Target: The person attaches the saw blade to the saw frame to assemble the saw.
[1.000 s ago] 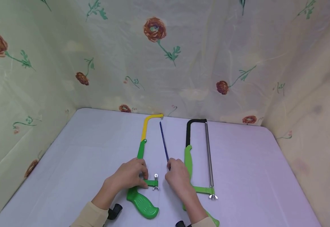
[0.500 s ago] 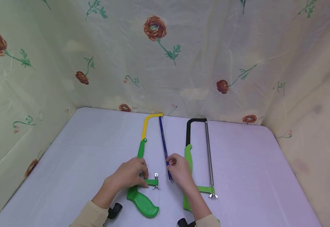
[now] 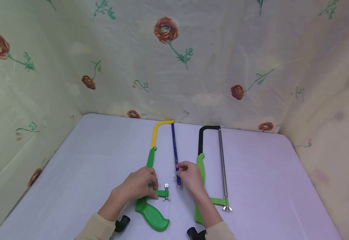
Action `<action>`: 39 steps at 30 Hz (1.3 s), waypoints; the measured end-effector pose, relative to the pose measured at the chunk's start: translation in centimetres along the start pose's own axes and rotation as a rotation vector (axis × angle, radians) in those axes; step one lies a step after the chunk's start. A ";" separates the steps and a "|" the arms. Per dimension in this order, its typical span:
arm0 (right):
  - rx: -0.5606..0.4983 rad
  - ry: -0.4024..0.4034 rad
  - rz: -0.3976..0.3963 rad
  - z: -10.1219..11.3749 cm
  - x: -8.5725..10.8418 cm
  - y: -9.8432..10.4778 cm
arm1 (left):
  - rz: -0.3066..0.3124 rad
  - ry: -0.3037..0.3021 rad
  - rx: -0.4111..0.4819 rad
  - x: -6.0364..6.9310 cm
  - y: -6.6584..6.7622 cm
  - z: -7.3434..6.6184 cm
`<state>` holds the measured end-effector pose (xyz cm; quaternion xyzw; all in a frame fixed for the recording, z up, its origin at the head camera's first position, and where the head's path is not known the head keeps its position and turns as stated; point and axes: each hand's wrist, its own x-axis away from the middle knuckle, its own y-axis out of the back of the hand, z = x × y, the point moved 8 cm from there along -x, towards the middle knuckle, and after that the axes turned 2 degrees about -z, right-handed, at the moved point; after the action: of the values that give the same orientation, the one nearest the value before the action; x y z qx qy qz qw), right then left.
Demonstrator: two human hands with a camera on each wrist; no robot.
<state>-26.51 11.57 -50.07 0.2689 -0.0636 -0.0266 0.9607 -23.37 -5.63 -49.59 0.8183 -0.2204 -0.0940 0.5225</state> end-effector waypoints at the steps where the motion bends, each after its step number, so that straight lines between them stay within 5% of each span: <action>1: -0.009 -0.009 0.001 0.0 0.0 0.0 | 0.003 0.001 0.000 0.0 0.0 0.0; 20: -0.155 -0.082 -0.013 -1.1 0.3 -0.1 | -0.003 0.013 0.007 0.2 -0.3 0.1; 29: -0.285 -0.149 0.040 -1.6 0.3 -0.6 | -0.006 0.008 0.005 0.1 -0.1 0.1; 39: -0.232 -0.121 0.078 -1.5 0.6 -0.7 | -0.017 0.001 0.003 0.0 -0.1 0.1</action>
<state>-25.75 11.70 -51.65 0.1512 -0.1284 -0.0126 0.9801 -23.39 -5.70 -49.69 0.8208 -0.2135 -0.0977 0.5207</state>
